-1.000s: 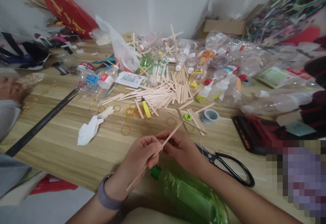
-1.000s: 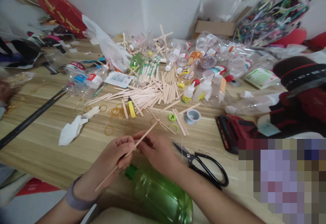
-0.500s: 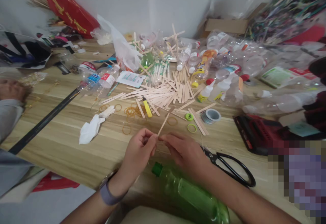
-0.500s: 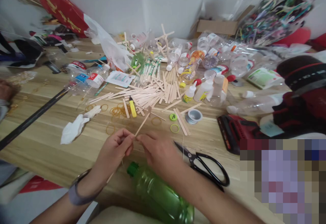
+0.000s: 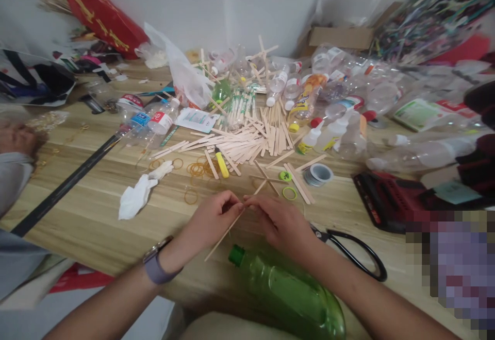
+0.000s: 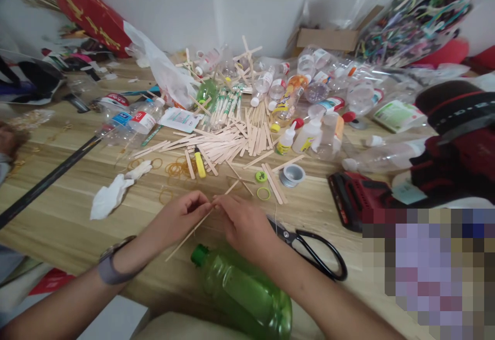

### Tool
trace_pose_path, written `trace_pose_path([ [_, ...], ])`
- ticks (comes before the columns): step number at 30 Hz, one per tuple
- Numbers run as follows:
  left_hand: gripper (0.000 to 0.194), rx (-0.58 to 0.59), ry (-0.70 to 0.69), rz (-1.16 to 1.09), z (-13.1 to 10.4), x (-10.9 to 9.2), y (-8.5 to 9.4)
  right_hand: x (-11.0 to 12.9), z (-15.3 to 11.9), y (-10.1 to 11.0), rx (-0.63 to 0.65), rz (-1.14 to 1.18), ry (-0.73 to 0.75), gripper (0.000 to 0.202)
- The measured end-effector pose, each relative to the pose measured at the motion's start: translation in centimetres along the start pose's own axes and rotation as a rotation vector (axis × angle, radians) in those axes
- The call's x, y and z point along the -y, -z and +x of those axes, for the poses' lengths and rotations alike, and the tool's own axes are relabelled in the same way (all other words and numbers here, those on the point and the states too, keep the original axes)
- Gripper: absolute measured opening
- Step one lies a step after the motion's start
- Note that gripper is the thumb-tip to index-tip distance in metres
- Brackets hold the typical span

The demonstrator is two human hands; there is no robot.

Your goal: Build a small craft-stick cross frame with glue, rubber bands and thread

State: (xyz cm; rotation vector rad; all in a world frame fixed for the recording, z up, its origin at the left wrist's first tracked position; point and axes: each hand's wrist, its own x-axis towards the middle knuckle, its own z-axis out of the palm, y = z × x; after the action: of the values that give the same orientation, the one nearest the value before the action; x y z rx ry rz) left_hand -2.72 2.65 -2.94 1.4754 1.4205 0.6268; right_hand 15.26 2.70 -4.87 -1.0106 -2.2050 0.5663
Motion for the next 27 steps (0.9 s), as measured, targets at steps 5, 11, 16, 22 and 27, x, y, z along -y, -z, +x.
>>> trace_pose_path([
  [5, 0.021, 0.056, 0.058, -0.01, 1.0, 0.4, 1.3, -0.5, 0.1, 0.1, 0.054, -0.028, 0.031, 0.028],
  [11, 0.033, 0.162, 0.228, -0.233, 1.2, 0.8, 1.2, -0.6, 0.0, -0.1, 0.124, -0.099, 0.058, 0.028],
  [16, 0.035, 0.19, 0.312, -0.4, 1.0, 1.3, 0.7, -0.6, -0.1, -0.3, 0.155, -0.165, 0.03, 0.022],
  [22, 0.03, 0.155, 0.323, -0.473, 0.5, 1.4, 0.0, -1.2, -0.2, -0.8, 0.202, -0.253, 0.064, 0.029],
  [27, 0.028, 0.146, 0.27, -0.441, 0.1, 1.0, -0.4, -1.0, -0.3, -1.0, 0.204, -0.311, 0.068, 0.032],
])
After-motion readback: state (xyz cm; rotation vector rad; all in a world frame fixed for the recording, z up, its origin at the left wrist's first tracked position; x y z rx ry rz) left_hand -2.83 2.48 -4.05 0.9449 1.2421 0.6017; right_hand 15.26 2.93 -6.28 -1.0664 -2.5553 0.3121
